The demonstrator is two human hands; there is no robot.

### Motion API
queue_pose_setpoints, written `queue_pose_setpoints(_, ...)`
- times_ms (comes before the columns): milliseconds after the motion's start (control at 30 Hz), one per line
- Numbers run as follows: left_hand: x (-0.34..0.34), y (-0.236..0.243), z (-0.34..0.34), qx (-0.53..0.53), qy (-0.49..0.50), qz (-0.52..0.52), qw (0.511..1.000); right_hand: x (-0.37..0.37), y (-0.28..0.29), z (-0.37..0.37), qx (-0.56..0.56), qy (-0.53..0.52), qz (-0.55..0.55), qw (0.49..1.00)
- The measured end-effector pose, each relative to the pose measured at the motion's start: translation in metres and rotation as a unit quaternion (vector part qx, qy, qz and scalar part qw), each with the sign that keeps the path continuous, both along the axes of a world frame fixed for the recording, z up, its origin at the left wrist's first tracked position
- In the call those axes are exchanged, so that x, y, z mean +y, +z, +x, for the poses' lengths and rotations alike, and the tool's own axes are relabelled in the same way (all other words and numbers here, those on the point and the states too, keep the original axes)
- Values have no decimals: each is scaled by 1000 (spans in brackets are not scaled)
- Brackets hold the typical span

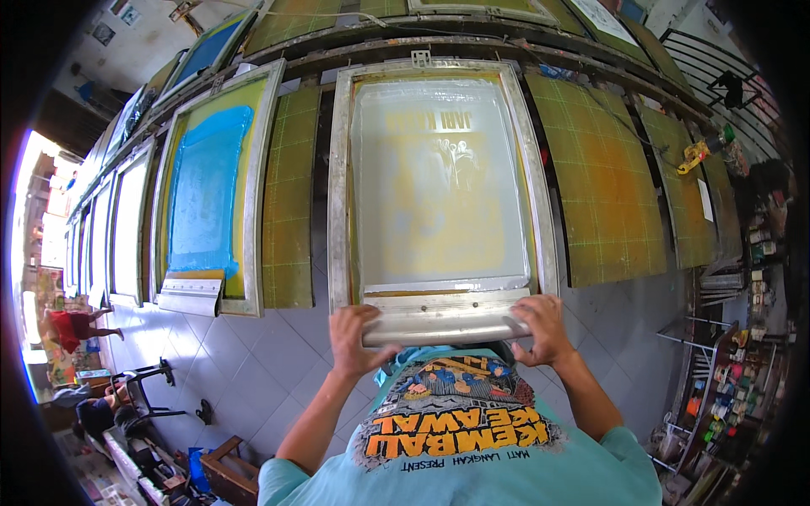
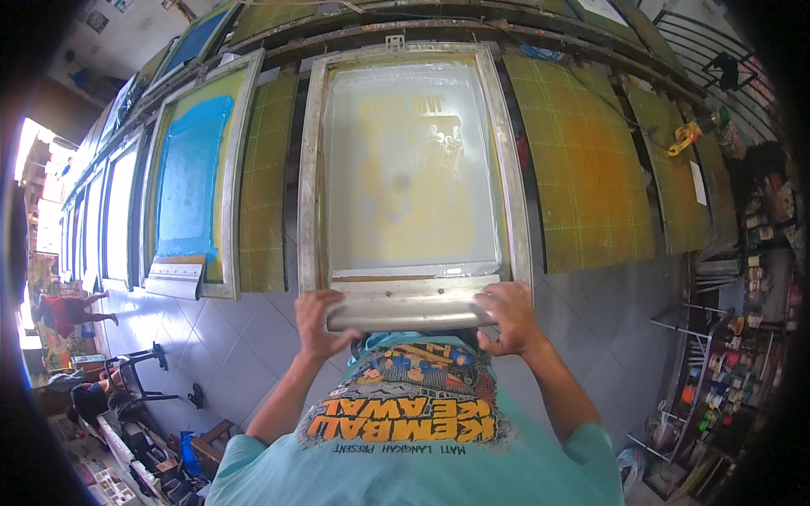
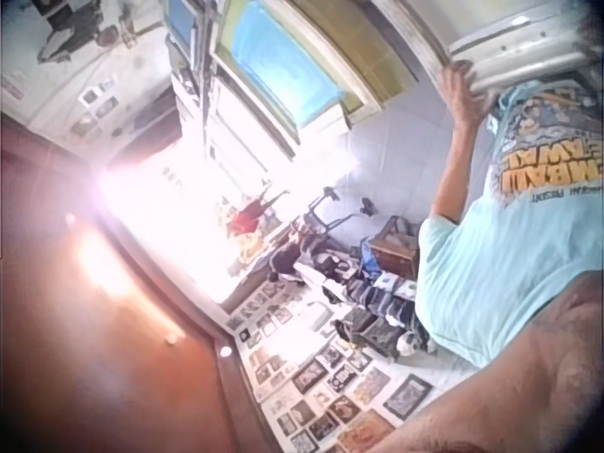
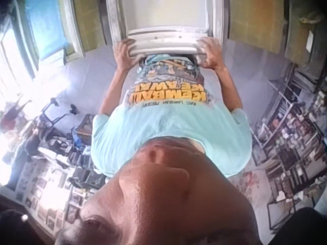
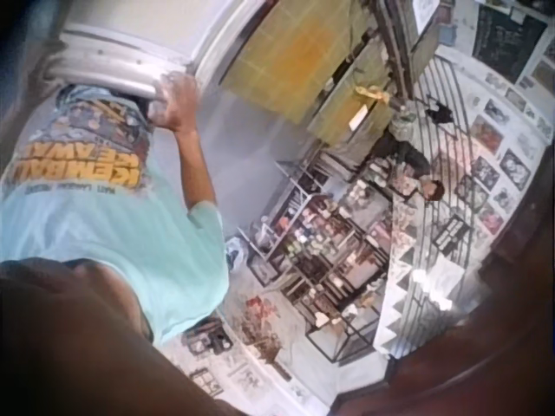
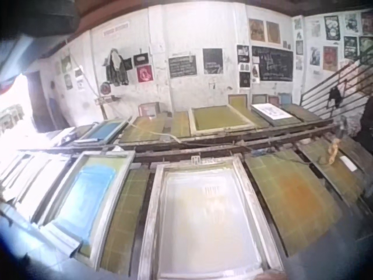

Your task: The person prepares a grey t-shirt on a screen printing table, aligns it, and uses a squeegee to apply white ink through a screen frame. The person then lifts the screen to reveal the printed design and uses a heat gun to dry the ink on the shirt.

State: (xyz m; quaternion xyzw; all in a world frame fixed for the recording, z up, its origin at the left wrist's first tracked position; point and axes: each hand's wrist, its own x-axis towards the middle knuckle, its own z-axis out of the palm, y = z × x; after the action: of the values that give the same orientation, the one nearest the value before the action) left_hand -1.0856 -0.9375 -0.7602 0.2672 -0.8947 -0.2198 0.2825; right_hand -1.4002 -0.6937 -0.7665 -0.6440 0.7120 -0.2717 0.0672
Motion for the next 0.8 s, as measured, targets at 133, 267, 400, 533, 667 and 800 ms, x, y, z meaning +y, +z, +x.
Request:
queue_pose_setpoints(133,-11,-14,5,50,353,171,918,-3,-5,-12,-80,-305,9,949)
queue_pose_setpoints(267,-29,-55,33,20,321,398,859,-17,-23,-28,-173,-428,145,875)
queue_pose_setpoints(400,-30,-54,24,-18,337,359,870,-24,-30,-38,-262,-428,126,856)
queue_pose_setpoints(533,-32,-51,26,-18,330,362,872,-28,-15,-32,-259,-435,139,851)
queue_pose_setpoints(667,-34,-43,29,3,316,394,863,-22,-22,-39,-270,-445,116,846)
queue_pose_setpoints(800,-41,-36,30,29,278,420,863,-23,-13,-41,-268,-445,124,845)
